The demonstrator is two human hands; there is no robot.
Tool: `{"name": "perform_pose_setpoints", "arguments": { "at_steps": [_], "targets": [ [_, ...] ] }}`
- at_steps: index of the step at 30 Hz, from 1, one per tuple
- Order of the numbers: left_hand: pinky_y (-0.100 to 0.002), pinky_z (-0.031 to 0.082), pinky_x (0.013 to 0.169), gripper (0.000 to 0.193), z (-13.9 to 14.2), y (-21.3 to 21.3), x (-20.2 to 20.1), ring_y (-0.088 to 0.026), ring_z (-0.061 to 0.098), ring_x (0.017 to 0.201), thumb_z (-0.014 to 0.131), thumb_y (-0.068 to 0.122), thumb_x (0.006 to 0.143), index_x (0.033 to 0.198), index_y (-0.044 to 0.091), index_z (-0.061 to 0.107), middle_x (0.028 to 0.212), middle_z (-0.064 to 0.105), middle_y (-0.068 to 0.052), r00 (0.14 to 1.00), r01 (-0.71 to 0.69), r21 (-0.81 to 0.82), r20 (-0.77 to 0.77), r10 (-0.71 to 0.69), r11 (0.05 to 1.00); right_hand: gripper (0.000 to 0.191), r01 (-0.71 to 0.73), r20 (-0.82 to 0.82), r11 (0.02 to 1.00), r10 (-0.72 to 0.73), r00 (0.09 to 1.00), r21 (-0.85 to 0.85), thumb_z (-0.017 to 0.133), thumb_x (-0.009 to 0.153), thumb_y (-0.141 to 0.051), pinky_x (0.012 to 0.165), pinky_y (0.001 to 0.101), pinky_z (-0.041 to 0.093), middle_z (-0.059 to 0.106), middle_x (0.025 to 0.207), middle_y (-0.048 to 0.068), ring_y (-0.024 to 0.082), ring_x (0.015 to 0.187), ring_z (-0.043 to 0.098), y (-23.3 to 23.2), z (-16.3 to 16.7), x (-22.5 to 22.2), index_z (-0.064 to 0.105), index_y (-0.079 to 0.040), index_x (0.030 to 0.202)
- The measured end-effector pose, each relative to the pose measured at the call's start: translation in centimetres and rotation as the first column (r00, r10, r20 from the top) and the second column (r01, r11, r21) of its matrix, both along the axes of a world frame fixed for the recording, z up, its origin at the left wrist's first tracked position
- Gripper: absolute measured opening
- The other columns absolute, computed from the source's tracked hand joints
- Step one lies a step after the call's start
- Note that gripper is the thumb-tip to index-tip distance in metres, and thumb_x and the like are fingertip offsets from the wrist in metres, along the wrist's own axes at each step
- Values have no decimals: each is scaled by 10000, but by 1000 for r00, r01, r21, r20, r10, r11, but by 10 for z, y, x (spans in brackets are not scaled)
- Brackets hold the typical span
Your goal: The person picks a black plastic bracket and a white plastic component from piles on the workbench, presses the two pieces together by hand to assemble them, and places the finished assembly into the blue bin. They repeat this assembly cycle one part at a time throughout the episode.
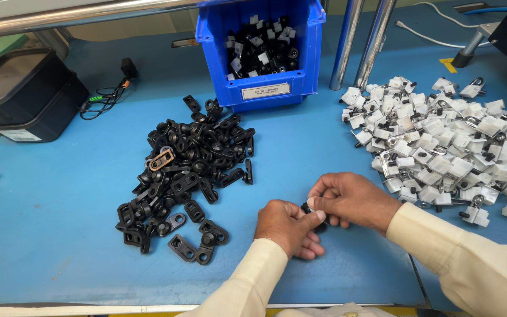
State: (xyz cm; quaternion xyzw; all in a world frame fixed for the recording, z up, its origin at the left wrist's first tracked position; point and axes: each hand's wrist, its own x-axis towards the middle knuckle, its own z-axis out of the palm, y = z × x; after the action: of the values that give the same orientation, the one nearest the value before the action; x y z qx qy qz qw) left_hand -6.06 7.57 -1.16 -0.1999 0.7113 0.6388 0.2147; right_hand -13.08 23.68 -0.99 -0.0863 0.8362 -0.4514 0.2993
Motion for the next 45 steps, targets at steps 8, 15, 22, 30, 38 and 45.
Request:
{"name": "perform_pose_setpoints", "arguments": {
  "at_steps": [8, 15, 22, 30, 38, 45],
  "targets": [
    [-345, 676, 566, 236, -16, 10, 3, -264, 792, 704, 614, 134, 992, 839, -39, 663, 859, 768, -174, 994, -105, 96, -9, 106, 990, 197, 207, -193, 975, -189, 963, 82, 719, 898, -196, 444, 319, 527, 725, 624, 99, 169, 469, 648, -22, 6, 25, 719, 2, 906],
    [-331, 672, 661, 230, -17, 0, 4, -229, 790, 786, 728, 155, 980, 876, -15, 614, 916, 778, -171, 1000, 9, 190, 8, -11, 982, 220, 314, -240, 934, -269, 933, 173, 766, 884, -248, 467, 312, 549, 725, 617, 87, 181, 463, 677, -29, 10, 35, 705, -38, 906],
    [-326, 660, 627, 202, -22, -3, 11, -250, 787, 760, 692, 156, 957, 901, -18, 608, 886, 753, -181, 992, -125, 237, 60, 114, 963, 380, 436, 293, 867, -363, 884, -240, 677, 931, -370, 447, 261, 453, 681, 730, 45, 121, 560, 587, -6, -6, 31, 677, 9, 920],
    [-360, 654, 614, 353, -16, -5, 16, -277, 755, 733, 703, 75, 945, 1181, 110, 442, 890, 706, -156, 983, -181, 216, 37, 178, 959, 361, 394, 448, 899, -277, 850, -191, 742, 851, -389, 415, 219, 325, 655, 692, 16, 82, 555, 543, 5, -16, 37, 692, -34, 896],
    [-336, 654, 557, 344, -7, -3, 20, -253, 773, 695, 676, -1, 910, 1197, 55, 493, 850, 737, -193, 987, -85, 270, -110, 119, 959, 253, 503, 505, 835, -343, 792, -221, 739, 914, -269, 467, 252, 383, 624, 660, 31, 103, 507, 490, 4, -22, 33, 674, -36, 842],
    [-301, 629, 492, 265, 11, 6, 23, -199, 764, 612, 709, -10, 873, 1100, 34, 579, 754, 761, -159, 966, -111, 22, -234, 113, 994, 212, 507, -151, 852, -522, 839, -128, 695, 975, -209, 480, 321, 480, 666, 629, 122, 183, 516, 582, -16, -17, 74, 758, -10, 933]
  ]
}}
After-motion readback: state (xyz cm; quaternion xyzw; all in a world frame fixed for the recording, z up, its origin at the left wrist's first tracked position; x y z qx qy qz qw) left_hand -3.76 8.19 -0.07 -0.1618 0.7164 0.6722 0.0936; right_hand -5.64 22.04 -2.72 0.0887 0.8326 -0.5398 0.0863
